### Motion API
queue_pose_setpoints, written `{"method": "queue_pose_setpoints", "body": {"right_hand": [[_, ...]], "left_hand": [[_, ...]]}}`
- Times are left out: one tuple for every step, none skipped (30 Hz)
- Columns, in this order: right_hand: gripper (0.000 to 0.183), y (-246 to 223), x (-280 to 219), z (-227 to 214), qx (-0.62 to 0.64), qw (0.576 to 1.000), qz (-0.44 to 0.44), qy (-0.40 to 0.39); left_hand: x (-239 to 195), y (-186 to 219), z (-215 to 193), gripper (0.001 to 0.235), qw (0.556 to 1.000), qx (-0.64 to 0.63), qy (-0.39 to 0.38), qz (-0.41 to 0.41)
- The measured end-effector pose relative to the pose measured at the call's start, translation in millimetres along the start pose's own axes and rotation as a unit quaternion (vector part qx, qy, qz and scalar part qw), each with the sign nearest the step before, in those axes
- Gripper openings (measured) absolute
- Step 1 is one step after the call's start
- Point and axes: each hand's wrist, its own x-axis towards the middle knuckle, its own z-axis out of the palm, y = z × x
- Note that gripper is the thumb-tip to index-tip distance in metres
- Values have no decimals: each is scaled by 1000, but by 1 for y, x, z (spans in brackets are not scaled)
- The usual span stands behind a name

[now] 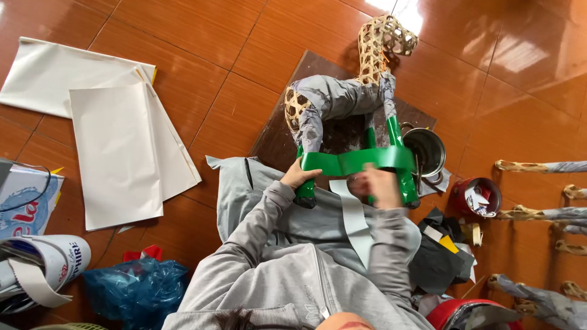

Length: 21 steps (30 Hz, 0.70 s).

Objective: Wrapping the legs of a bamboo-frame animal structure with green paper and adhesive.

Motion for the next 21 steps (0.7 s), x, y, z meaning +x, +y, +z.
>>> {"method": "queue_pose_setpoints", "body": {"right_hand": [[35, 10, -2, 21, -15, 993, -61, -99], [35, 25, 7, 52, -12, 993, -59, -99], [38, 39, 15, 82, -46, 981, -160, -104], [44, 54, 22, 114, -80, 957, -259, -108], [44, 48, 26, 127, -75, 958, -256, -107], [47, 41, 32, 139, -147, 964, -203, -85], [51, 34, 38, 150, -217, 963, -148, -64], [51, 34, 51, 154, -211, 965, -148, -57], [58, 35, 64, 159, -268, 955, -125, -34], [66, 38, 74, 161, -324, 941, -97, -10], [66, 41, 80, 160, -319, 943, -93, -4], [61, 44, 86, 158, -187, 980, -9, -63], [57, 46, 93, 155, -47, 989, 70, -122], [57, 62, 102, 158, -38, 991, 72, -109], [48, 77, 111, 160, 97, 972, 122, -174], [41, 92, 121, 159, 230, 931, 163, -234], [41, 93, 124, 166, 239, 932, 160, -219], [37, 98, 123, 171, 340, 885, 179, -264], [37, 103, 123, 176, 437, 824, 193, -305], [37, 105, 121, 175, 447, 824, 189, -292], [40, 107, 119, 175, 474, 801, 178, -319]], "left_hand": [[2, -3, 1, 88, 1000, 18, 20, 13], [12, -18, -4, 88, 999, 22, 21, 11], [22, -34, -9, 92, 993, 85, 55, 65], [31, -49, -15, 96, 978, 150, 87, 119], [29, -50, -17, 96, 977, 155, 86, 116], [28, -50, -19, 98, 962, 225, 105, 115], [28, -49, -21, 101, 941, 294, 123, 115], [28, -42, -21, 101, 939, 301, 118, 116], [28, -35, -21, 102, 945, 298, 103, 87], [26, -32, -19, 102, 950, 295, 87, 55], [24, -32, -20, 102, 949, 301, 80, 53], [24, -31, -19, 104, 964, 249, 50, 78], [24, -30, -18, 106, 975, 195, 20, 101], [22, -32, -21, 106, 974, 202, 6, 98], [21, -35, -24, 110, 969, 205, -4, 135], [21, -37, -24, 114, 963, 205, -18, 172], [18, -35, -27, 114, 962, 210, -35, 170], [12, -37, -29, 113, 963, 210, -18, 169], [6, -39, -31, 112, 963, 209, -2, 168], [-6, -19, -20, 112, 963, 214, -17, 162], [-17, 1, -10, 107, 938, 236, 64, 244]]}}
